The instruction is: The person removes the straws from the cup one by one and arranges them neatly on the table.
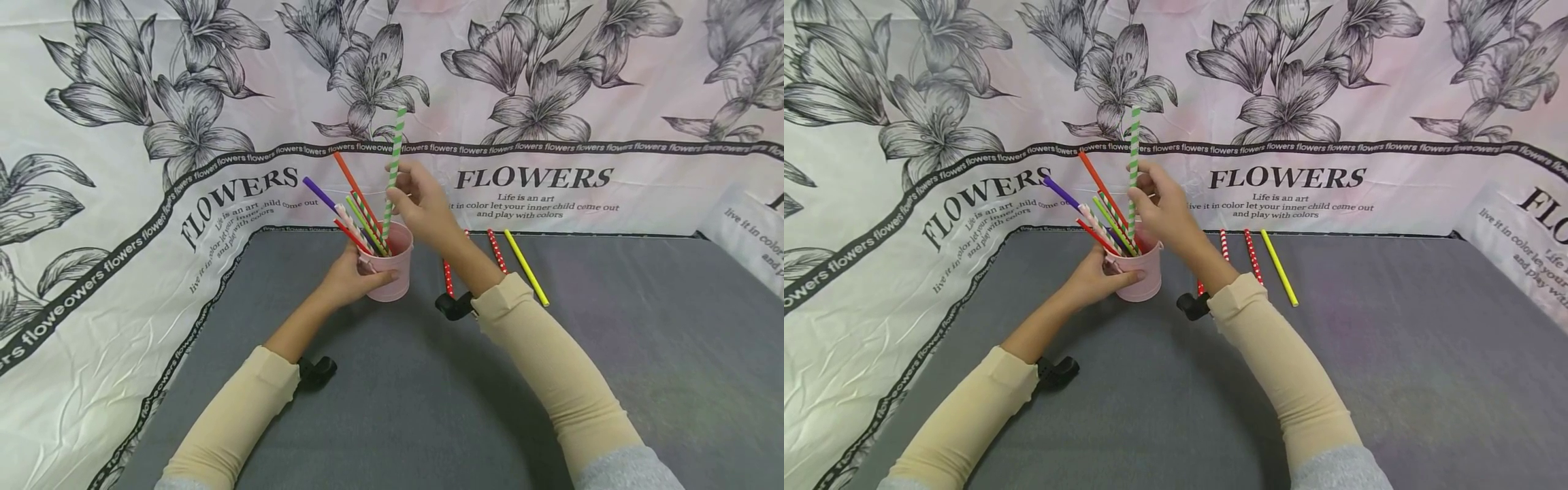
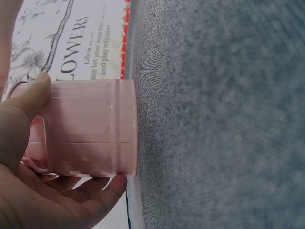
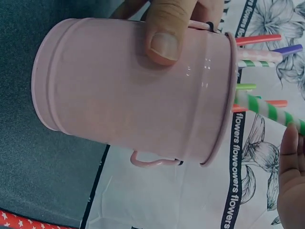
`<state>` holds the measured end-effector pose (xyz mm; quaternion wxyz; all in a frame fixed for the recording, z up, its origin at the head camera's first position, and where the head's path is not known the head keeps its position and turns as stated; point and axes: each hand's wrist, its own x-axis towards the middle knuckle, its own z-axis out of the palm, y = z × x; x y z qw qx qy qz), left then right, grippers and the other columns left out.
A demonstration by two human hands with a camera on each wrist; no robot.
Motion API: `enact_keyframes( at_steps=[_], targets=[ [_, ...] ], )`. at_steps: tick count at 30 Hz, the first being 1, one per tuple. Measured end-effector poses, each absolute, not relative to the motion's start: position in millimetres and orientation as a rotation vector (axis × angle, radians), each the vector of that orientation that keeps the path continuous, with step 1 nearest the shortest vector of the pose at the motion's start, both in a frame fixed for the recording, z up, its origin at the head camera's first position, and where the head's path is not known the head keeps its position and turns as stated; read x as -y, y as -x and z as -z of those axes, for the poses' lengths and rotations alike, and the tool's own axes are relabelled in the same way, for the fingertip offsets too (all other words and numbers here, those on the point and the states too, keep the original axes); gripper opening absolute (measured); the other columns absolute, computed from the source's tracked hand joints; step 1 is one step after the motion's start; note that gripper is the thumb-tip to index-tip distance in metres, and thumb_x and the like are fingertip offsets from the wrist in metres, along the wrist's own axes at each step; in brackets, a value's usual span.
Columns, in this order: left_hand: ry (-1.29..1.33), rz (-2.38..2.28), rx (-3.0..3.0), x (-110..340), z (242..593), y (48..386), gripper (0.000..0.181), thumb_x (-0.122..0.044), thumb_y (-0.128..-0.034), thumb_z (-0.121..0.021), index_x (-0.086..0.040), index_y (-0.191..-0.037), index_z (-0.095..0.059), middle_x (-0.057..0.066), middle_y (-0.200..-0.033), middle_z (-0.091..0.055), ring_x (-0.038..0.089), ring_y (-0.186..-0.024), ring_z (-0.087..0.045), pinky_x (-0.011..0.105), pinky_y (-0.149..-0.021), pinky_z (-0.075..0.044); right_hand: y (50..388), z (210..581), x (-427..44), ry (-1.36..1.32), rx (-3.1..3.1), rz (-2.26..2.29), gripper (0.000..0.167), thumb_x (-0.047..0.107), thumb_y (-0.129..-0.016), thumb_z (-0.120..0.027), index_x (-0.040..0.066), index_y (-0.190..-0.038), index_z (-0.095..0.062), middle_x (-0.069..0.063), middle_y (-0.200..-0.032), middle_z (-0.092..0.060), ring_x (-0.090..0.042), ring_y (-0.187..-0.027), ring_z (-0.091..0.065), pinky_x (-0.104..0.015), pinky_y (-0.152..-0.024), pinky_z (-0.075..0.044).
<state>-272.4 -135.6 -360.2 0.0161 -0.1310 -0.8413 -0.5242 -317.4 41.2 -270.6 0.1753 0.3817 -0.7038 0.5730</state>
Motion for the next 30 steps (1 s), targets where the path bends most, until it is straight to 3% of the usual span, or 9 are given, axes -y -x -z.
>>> enact_keyframes(
  at_steps=[3, 9, 12, 16, 22, 30],
  targets=[
    [0.421, 1.639, 2.6, 135.9, 359.4, 272.5, 0.094, -0.03, -0.0829, -0.083, -0.015, -0.152, -0.022, 0.01, -0.14, -0.049, 0.027, -0.124, -0.053, 0.047, -0.103, -0.045, 317.0, 267.9, -43.0, -1.078, 1.932, -1.636, 0.032, -0.01, -0.096, -0.056, -0.01, -0.128, -0.053, -0.026, -0.089, -0.06, -0.036, -0.074, -0.059, -0.039, -0.065, -0.054],
    [0.451, 1.66, 2.567, 137.6, 361.0, 273.1, 0.092, -0.028, -0.0832, -0.084, -0.015, -0.151, -0.023, 0.008, -0.138, -0.049, 0.025, -0.123, -0.053, 0.046, -0.103, -0.045, 316.7, 267.7, -51.7, -1.0, 1.98, -1.629, 0.034, -0.007, -0.098, -0.055, -0.008, -0.132, -0.055, -0.02, -0.088, -0.06, -0.02, -0.068, -0.057, -0.025, -0.062, -0.052],
    [0.443, 1.659, 2.571, 137.9, 361.9, 272.9, 0.094, -0.029, -0.0829, -0.084, -0.014, -0.152, -0.022, 0.009, -0.139, -0.049, 0.026, -0.123, -0.053, 0.046, -0.102, -0.046, 316.3, 271.1, -56.6, -1.002, 1.975, -1.627, 0.038, -0.007, -0.098, -0.056, -0.007, -0.135, -0.054, -0.021, -0.087, -0.059, -0.022, -0.067, -0.056, -0.023, -0.06, -0.049],
    [0.426, 1.651, 2.57, 137.6, 363.0, 272.8, 0.093, -0.029, -0.0829, -0.084, -0.013, -0.152, -0.023, 0.01, -0.138, -0.049, 0.026, -0.122, -0.054, 0.046, -0.102, -0.046, 316.7, 278.1, -64.8, -1.009, 2.023, -1.574, 0.043, -0.006, -0.098, -0.057, -0.003, -0.14, -0.051, -0.021, -0.088, -0.059, -0.03, -0.071, -0.057, -0.025, -0.06, -0.046],
    [0.436, 1.649, 2.561, 135.5, 364.1, 273.4, 0.092, -0.029, -0.0827, -0.083, -0.012, -0.151, -0.024, 0.01, -0.138, -0.05, 0.025, -0.121, -0.053, 0.045, -0.102, -0.046, 313.1, 285.2, -87.1, -0.908, 2.274, -1.447, 0.044, 0.004, -0.101, -0.057, 0.009, -0.145, -0.049, -0.015, -0.095, -0.061, -0.023, -0.078, -0.058, -0.028, -0.065, -0.047],
    [0.43, 1.67, 2.559, 134.7, 364.6, 273.0, 0.093, -0.027, -0.0827, -0.084, -0.012, -0.152, -0.023, 0.01, -0.14, -0.049, 0.026, -0.123, -0.052, 0.045, -0.103, -0.045, 308.6, 298.9, -119.1, -0.825, 2.473, -1.338, 0.044, 0.006, -0.101, -0.059, 0.012, -0.143, -0.052, -0.012, -0.096, -0.063, -0.025, -0.082, -0.06, -0.035, -0.068, -0.047]
  ],
)
